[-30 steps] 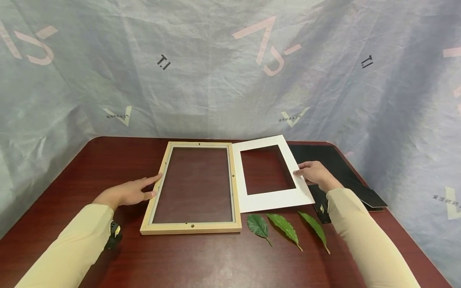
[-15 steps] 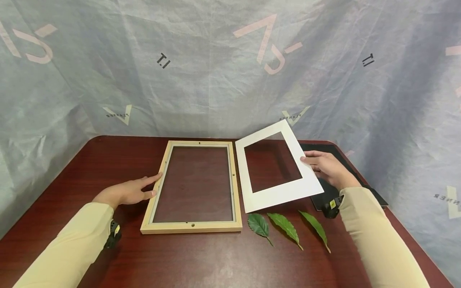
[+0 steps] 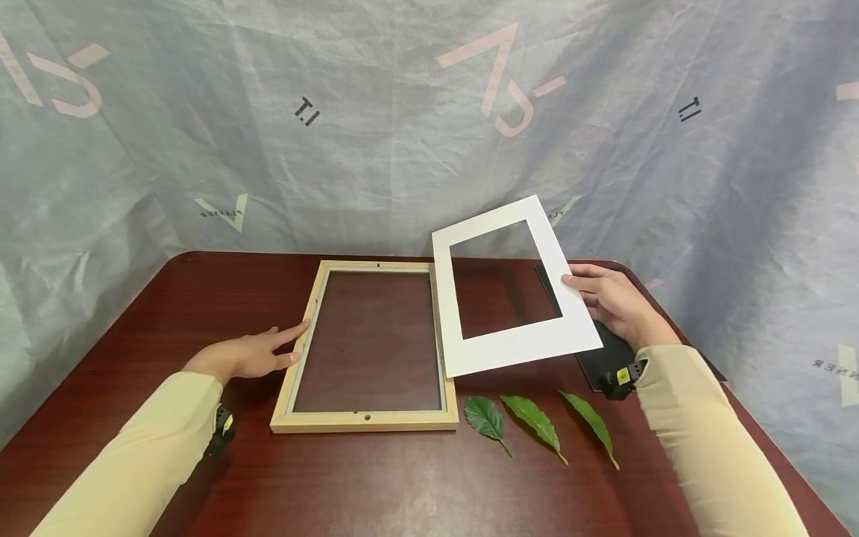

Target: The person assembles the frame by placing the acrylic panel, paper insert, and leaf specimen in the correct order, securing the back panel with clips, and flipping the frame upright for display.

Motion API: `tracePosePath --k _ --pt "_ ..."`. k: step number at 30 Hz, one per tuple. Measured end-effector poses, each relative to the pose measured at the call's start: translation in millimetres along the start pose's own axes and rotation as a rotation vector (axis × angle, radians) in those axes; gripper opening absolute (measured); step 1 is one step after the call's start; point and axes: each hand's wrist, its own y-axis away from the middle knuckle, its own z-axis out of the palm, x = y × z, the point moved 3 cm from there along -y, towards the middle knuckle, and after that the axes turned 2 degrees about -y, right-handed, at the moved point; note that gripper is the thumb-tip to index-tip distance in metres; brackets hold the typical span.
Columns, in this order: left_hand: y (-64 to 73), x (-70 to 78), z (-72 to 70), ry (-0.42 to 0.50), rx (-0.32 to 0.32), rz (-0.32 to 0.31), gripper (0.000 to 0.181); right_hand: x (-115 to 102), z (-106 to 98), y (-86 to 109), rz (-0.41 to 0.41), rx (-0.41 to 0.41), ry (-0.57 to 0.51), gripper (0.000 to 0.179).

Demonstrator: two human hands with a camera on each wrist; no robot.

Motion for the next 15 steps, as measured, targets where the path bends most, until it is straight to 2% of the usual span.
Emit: tracePosePath --k 4,9,15 --pt "-1.9 4.6 1.4 -0.006 -0.002 -0.006 0.074 2.1 9.4 -0.9 -0.003 -0.01 -0.026 0.028" --pt "-2.2 9.0 1.4 0.006 0.002 0.02 0.072 6.7 24.1 -3.3 -0.003 -0.022 -0.061 0.024" --pt "-3.5 7.6 0.4 0.001 0.017 0.048 0.07 11.4 49.1 -5.5 0.004 -0.066 -0.056 0.035"
